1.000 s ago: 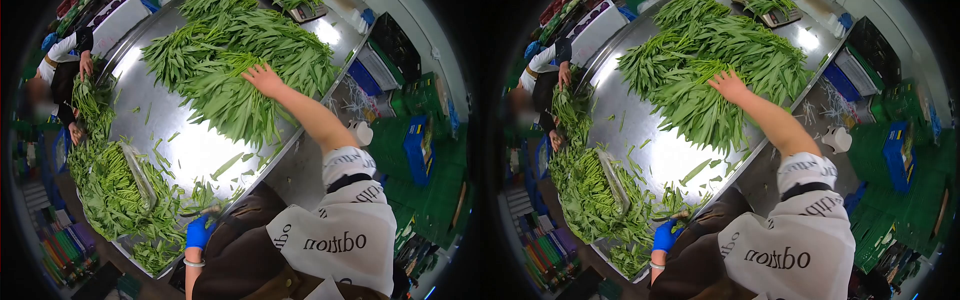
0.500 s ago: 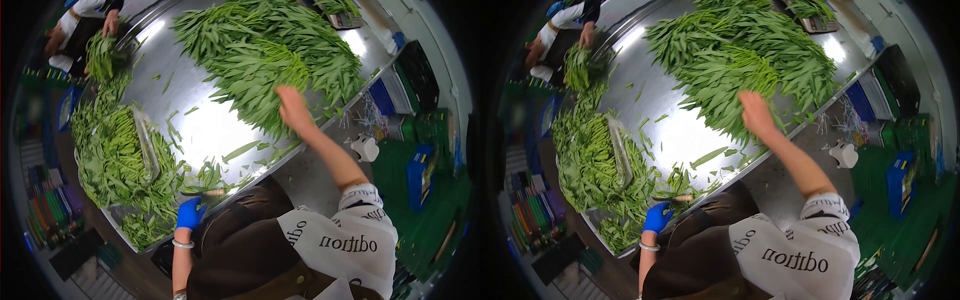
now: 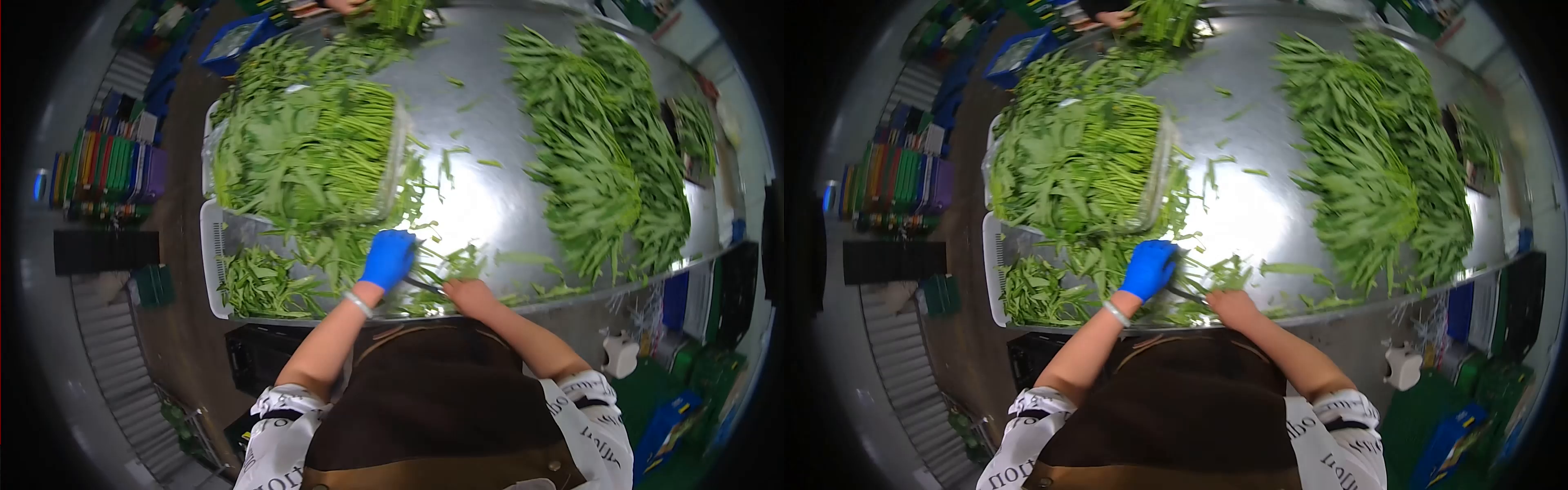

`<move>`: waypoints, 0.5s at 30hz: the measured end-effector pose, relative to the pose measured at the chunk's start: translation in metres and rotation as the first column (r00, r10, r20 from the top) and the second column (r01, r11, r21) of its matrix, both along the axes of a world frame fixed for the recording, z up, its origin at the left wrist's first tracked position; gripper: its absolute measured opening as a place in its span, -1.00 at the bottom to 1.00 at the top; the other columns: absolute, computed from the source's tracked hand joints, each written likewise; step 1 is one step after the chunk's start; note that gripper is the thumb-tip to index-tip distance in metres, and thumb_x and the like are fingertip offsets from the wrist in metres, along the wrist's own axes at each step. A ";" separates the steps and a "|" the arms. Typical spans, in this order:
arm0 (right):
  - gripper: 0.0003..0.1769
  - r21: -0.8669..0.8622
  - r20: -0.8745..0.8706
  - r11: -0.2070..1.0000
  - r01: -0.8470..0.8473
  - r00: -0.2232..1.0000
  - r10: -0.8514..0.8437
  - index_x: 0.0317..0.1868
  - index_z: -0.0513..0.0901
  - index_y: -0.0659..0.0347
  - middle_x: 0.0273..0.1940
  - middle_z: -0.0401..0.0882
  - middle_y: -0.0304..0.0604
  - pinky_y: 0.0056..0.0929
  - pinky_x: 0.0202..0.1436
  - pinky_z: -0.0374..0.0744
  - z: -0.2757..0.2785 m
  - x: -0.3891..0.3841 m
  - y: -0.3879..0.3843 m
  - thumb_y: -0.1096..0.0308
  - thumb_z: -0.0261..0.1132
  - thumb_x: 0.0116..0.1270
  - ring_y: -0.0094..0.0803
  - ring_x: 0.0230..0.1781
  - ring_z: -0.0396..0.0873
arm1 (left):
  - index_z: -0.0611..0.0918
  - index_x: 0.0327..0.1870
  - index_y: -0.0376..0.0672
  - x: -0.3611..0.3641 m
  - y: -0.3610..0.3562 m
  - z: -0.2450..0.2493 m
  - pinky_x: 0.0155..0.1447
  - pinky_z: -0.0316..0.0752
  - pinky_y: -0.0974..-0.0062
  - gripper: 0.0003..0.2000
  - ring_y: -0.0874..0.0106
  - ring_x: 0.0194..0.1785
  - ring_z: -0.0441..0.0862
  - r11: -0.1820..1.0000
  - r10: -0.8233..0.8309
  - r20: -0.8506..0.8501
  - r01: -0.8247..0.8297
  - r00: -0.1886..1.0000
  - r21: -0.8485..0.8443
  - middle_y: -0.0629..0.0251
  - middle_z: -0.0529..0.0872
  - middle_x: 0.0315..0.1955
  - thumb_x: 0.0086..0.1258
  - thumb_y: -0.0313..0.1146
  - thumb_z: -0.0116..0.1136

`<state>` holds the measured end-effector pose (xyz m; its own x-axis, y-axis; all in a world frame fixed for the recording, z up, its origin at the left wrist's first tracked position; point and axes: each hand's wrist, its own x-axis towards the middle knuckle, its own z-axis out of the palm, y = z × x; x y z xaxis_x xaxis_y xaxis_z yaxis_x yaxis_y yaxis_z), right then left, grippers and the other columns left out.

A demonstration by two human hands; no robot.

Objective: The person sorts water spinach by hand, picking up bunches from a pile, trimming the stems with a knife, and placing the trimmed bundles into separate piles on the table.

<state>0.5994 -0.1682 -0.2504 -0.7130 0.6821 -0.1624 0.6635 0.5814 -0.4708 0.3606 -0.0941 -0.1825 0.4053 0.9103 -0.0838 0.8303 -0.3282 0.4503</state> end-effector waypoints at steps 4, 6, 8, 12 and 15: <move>-0.77 -0.095 0.262 0.995 0.011 0.965 0.014 -0.12 0.48 0.10 -0.31 0.56 -0.08 -0.09 -0.31 0.56 0.023 0.014 0.001 0.38 0.17 0.19 -0.07 -0.30 0.62 | 0.55 0.06 -0.11 -0.068 -0.022 -0.055 0.38 0.13 0.03 -0.56 0.08 0.24 0.36 0.980 -0.008 -0.173 0.042 0.985 0.196 0.12 0.50 0.12 0.08 -0.29 0.21; -0.75 -0.150 0.304 0.988 0.047 0.953 0.001 -0.09 0.47 0.10 -0.29 0.58 -0.05 -0.07 -0.29 0.56 0.033 0.016 0.003 0.37 0.17 0.18 -0.02 -0.28 0.61 | 0.55 0.07 -0.10 -0.110 -0.042 -0.057 0.42 0.10 0.02 -0.58 0.07 0.28 0.35 0.989 0.035 -0.188 -0.008 0.981 0.145 0.13 0.50 0.14 0.12 -0.30 0.17; -0.73 -0.155 0.343 0.983 0.093 0.939 -0.035 -0.10 0.46 0.12 -0.27 0.59 -0.03 -0.07 -0.26 0.57 0.035 0.012 0.000 0.37 0.19 0.16 0.00 -0.26 0.61 | 0.55 0.10 -0.10 -0.164 -0.064 -0.066 0.46 0.06 0.01 -0.58 0.08 0.31 0.33 0.991 0.108 -0.249 -0.085 0.962 0.103 0.13 0.49 0.17 0.15 -0.30 0.14; -0.70 -0.140 0.429 0.973 0.184 0.897 -0.108 -0.11 0.45 0.16 -0.23 0.59 0.01 -0.05 -0.20 0.57 0.043 -0.007 -0.006 0.35 0.25 0.14 0.02 -0.20 0.60 | 0.52 0.15 -0.10 -0.289 -0.102 -0.061 0.50 -0.03 -0.01 -0.54 0.09 0.35 0.31 0.967 0.244 -0.393 -0.191 0.887 0.169 0.12 0.48 0.21 0.17 -0.26 0.13; -0.51 -0.189 0.576 0.948 0.255 0.811 -0.103 0.00 0.42 0.14 -0.08 0.58 0.04 -0.09 -0.02 0.55 0.040 -0.018 -0.006 0.26 0.38 0.06 -0.01 -0.05 0.58 | 0.47 0.23 -0.09 -0.382 -0.121 -0.068 0.50 -0.07 -0.05 -0.47 0.08 0.41 0.23 0.979 0.173 -0.542 -0.084 0.822 0.185 0.10 0.43 0.26 0.18 -0.21 0.15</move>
